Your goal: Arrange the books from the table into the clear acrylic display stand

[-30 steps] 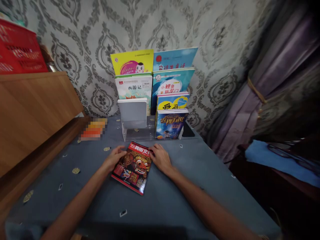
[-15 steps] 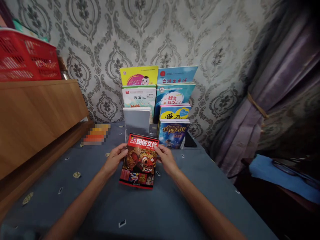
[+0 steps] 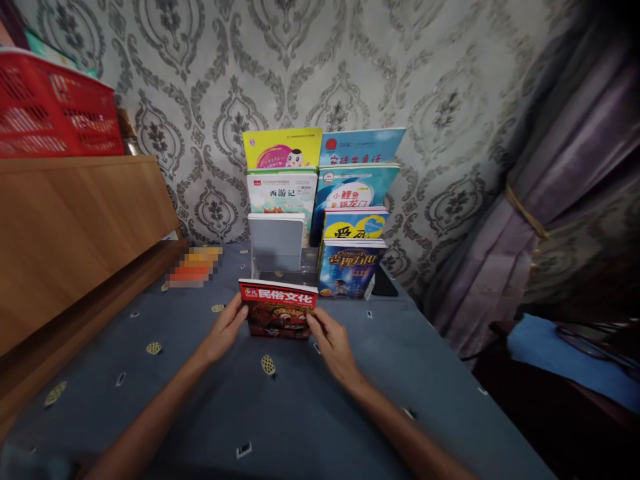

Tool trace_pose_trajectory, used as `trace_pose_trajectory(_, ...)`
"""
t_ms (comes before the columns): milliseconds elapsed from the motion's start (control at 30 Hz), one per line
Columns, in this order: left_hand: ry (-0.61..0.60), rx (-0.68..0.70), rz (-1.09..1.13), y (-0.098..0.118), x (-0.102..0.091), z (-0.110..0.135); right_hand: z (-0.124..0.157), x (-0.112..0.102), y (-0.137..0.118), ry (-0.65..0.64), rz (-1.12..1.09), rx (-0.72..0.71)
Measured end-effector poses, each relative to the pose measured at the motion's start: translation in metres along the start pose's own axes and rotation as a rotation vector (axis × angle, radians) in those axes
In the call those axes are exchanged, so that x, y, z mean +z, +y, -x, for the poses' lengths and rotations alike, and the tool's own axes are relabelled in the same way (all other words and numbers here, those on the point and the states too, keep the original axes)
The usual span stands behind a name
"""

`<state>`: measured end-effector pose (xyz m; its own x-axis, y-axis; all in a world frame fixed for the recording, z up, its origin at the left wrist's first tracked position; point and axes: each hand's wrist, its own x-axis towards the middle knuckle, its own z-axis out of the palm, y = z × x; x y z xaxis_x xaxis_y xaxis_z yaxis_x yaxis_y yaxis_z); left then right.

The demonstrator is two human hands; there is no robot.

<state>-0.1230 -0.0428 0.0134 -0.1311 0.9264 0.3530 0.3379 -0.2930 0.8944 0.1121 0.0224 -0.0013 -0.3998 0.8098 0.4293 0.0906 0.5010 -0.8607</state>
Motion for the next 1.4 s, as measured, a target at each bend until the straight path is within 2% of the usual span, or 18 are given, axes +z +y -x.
trace_pose_trajectory(167,-0.017,-0.038,-0.028,0.006,-0.001,-0.001,0.0,0.006,0.003,0.056,0.086,-0.03)
trace_pose_trajectory(333,-0.018,-0.095,-0.016,0.004,-0.003,-0.004,-0.005,0.015,0.009,0.111,0.038,-0.06)
trace_pose_trajectory(533,-0.041,-0.151,-0.018,0.008,-0.011,-0.021,-0.025,0.019,0.006,0.14,0.013,-0.125)
trace_pose_trajectory(633,0.018,-0.058,-0.03,0.018,-0.015,-0.041,-0.046,0.017,-0.004,0.167,0.032,-0.205)
trace_pose_trajectory(833,0.163,0.237,-0.013,0.046,-0.019,-0.1,-0.103,0.006,-0.034,0.279,0.07,-0.427)
trace_pose_trajectory(967,0.189,0.402,-0.014,0.054,-0.021,-0.133,-0.133,-0.001,-0.041,0.326,0.086,-0.531)
trace_pose_trajectory(1100,0.19,0.42,-0.015,0.049,-0.021,-0.149,-0.149,-0.003,-0.033,0.336,0.102,-0.542)
trace_pose_trajectory(1400,0.168,0.369,0.014,0.027,-0.02,-0.157,-0.158,0.001,-0.014,0.318,0.082,-0.481)
